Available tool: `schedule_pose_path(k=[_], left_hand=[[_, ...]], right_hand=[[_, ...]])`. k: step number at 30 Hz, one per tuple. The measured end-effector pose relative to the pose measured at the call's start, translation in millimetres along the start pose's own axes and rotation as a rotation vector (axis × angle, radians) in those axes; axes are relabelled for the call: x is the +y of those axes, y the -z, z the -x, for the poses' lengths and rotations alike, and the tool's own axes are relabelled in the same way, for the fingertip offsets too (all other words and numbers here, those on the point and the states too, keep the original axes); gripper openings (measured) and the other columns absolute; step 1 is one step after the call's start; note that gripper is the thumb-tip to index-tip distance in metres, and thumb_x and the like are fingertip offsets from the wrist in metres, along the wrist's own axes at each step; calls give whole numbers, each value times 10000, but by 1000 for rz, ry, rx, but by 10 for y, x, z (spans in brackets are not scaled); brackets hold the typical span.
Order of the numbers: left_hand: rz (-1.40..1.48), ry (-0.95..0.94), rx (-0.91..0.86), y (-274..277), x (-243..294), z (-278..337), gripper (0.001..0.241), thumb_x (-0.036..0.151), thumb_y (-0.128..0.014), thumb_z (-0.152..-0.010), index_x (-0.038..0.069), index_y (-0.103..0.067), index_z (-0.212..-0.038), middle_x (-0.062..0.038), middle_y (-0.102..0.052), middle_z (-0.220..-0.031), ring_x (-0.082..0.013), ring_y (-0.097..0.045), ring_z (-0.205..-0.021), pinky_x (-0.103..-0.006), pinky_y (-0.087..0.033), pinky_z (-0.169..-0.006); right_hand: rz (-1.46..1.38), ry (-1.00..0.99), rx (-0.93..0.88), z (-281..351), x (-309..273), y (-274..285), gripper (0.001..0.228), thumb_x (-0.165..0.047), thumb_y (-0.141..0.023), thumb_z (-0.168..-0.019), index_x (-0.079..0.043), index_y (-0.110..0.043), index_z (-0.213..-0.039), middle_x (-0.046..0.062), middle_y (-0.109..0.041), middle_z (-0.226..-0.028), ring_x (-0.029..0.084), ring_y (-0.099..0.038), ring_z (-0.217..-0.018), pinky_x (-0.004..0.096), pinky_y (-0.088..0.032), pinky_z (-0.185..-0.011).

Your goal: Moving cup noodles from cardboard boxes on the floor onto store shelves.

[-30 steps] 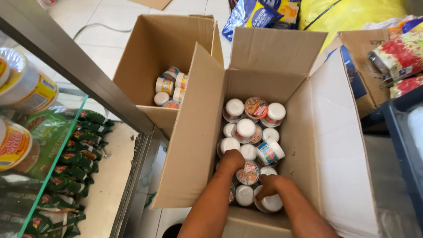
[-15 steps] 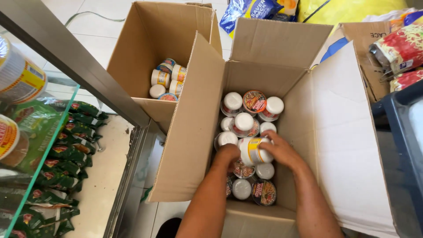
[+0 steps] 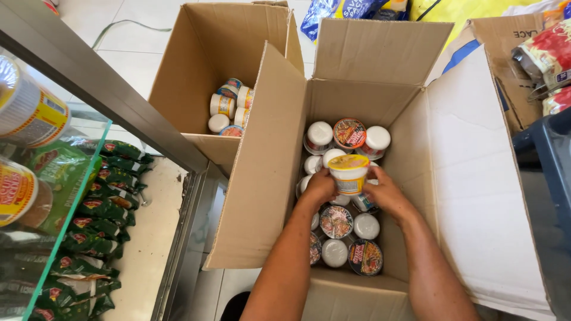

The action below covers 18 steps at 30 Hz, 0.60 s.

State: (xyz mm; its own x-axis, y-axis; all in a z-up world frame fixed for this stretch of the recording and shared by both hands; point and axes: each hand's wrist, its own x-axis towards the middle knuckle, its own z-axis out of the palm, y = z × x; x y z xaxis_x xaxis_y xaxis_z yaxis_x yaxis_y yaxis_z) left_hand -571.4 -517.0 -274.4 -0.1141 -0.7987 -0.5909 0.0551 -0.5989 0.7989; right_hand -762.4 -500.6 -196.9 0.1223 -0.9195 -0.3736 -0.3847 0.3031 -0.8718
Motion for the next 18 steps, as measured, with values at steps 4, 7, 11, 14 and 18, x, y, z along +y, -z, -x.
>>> schedule_pose_path(k=[4,7,11,14,18], left_hand=[[-163,-97,107,-35,-279,-253,566,37,-561,-824,115,-596,-1383,-124,-732,-1089,-235,-667,-874,-371,-525,-734],[-321,-179,145,-65,-224,-115,569,71,-606,-813,92,-592,-1381,-156,-699,-1231,-302,-653,-1109,-400,-510,-918],[-606,-348,24,-123,-511,-314,523,102,-599,-768,49,-662,-1285,-208,-699,-1265,-347,-655,-1204,-422,-512,-992],[-891,-396,-16,-148,-483,-426,459,203,-611,-809,66,-715,-1235,-185,-729,-1243,-344,-689,-1156,-439,-543,-945],[-707,-509,131,-92,342,870,498,343,-639,-866,80,-678,-1287,-183,-701,-1278,-339,-667,-1175,-443,-523,-969]], right_hand=[[39,-131,-48,-132,236,20,526,-160,-670,-849,-110,-561,-1361,58,-696,-1136,149,-638,-902,322,-541,-769],[35,-149,-90,-246,485,36,489,-136,-674,-847,-82,-606,-1328,58,-717,-1060,150,-635,-861,324,-539,-745],[1,-179,-99,-322,571,64,539,-43,-665,-819,-114,-596,-1348,88,-714,-973,181,-621,-789,346,-527,-701],[-18,-226,-120,-364,625,117,602,9,-647,-847,-174,-546,-1411,145,-696,-940,204,-601,-751,359,-498,-652],[-52,-49,-105,-297,169,160,505,-16,-584,-895,-135,-565,-1385,94,-695,-1036,183,-641,-801,349,-539,-655]])
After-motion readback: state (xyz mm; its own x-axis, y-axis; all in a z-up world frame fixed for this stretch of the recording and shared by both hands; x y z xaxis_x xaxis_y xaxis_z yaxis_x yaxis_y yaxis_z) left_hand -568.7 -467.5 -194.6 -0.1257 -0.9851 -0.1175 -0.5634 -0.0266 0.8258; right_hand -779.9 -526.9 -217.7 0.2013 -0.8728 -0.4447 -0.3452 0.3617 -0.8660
